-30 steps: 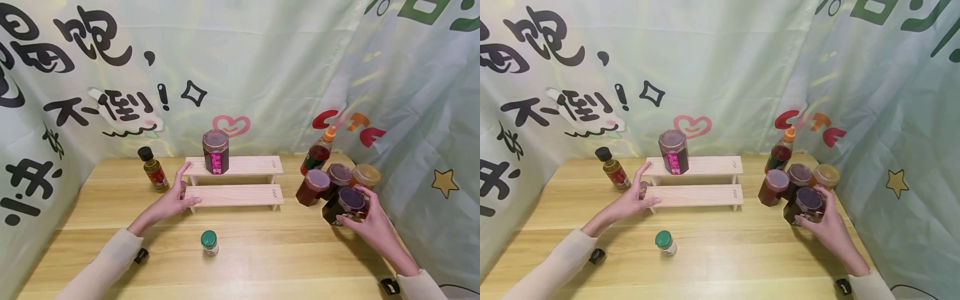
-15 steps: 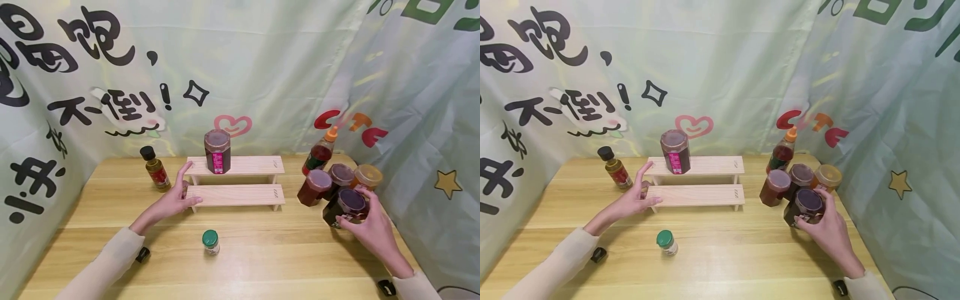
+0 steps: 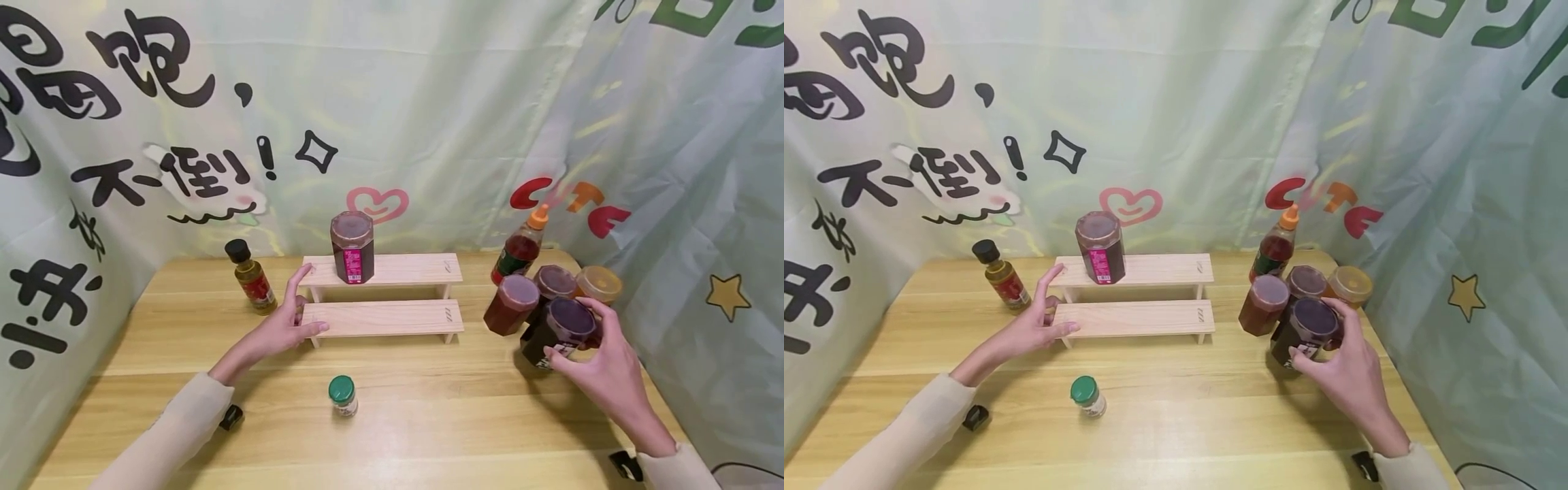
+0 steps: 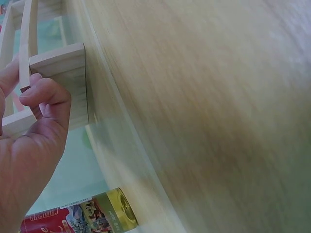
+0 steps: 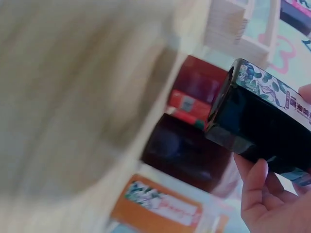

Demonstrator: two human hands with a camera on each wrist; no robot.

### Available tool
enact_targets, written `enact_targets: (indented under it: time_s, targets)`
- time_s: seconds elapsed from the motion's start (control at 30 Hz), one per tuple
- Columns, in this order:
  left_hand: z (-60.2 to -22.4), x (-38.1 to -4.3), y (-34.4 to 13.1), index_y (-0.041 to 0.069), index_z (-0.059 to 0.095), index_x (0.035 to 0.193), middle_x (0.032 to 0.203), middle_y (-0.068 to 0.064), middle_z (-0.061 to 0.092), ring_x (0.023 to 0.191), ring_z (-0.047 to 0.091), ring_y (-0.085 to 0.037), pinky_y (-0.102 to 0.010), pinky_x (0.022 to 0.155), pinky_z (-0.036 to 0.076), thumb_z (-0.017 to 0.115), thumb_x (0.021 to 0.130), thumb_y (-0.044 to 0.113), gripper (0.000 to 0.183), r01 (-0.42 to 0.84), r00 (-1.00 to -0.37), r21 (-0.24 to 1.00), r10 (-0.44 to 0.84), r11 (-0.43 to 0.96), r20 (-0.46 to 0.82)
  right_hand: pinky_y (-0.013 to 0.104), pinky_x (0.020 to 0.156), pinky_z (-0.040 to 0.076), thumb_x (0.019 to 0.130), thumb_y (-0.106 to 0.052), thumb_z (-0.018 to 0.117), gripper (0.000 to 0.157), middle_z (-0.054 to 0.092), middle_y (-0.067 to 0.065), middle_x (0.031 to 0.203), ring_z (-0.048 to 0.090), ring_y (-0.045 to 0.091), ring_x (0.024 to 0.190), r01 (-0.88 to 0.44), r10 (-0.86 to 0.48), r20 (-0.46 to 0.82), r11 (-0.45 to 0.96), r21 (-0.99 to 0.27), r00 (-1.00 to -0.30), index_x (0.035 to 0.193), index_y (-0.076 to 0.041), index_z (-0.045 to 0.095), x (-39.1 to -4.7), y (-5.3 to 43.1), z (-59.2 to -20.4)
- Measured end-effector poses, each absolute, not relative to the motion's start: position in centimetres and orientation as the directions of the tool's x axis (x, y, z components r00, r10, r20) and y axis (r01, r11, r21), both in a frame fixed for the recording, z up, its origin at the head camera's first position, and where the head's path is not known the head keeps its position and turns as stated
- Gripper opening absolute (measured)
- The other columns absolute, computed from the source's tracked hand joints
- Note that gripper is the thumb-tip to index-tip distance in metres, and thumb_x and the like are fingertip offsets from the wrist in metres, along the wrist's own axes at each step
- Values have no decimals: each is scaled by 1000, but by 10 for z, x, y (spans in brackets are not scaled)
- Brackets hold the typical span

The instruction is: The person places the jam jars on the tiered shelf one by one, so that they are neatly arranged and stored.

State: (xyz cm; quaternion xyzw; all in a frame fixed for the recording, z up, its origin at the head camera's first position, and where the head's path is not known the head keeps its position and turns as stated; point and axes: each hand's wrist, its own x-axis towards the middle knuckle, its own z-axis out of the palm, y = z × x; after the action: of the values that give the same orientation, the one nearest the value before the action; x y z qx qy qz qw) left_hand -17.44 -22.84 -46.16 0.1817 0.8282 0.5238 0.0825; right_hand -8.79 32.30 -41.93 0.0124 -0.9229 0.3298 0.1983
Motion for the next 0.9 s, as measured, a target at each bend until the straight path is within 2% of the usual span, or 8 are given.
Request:
enact_targets:
  time_s: [0.13, 0.3, 0.5, 0.7, 0.9]
  targets:
    - [-463, -175, -228, 40, -6, 173, 81, -9, 46, 64, 49, -21, -29, 56, 45, 82, 101, 14, 117, 214, -921, 899, 386, 383, 55, 19, 72, 44, 72, -15, 101, 108, 67, 15, 120, 56, 2, 90, -198, 88, 406, 767, -610, -910, 163, -18, 42, -89, 313, -408]
    - [-464, -176, -227, 41, -5, 173, 81, -9, 46, 63, 50, -21, -29, 55, 46, 83, 100, 14, 117, 207, -922, 902, 383, 378, 51, 11, 77, 45, 73, -8, 100, 109, 66, 16, 124, 59, -1, 93, -265, 51, 433, 724, -637, -900, 164, -17, 41, -94, 298, -395]
    - [-463, -175, -228, 40, -5, 173, 80, -8, 45, 64, 49, -21, -29, 56, 46, 84, 99, 14, 118, 214, -923, 896, 381, 389, 55, 9, 84, 47, 72, -1, 99, 107, 65, 11, 129, 60, 3, 103, -351, 7, 467, 650, -674, -884, 162, -16, 44, -106, 275, -384]
    - [-464, -175, -228, 37, -5, 174, 78, -7, 43, 68, 44, -21, -30, 57, 42, 84, 99, 14, 118, 242, -918, 885, 389, 398, 76, 16, 77, 50, 75, -4, 98, 103, 66, 10, 125, 61, 8, 97, -389, -25, 486, 636, -666, -874, 162, -18, 44, -121, 255, -378]
    - [-462, -175, -229, 40, -5, 173, 79, -6, 43, 68, 45, -22, -30, 57, 42, 84, 99, 14, 118, 227, -921, 888, 386, 399, 62, 17, 77, 51, 78, -7, 96, 101, 64, 12, 131, 63, 16, 100, -412, -64, 485, 631, -657, -872, 163, -21, 43, -144, 235, -368]
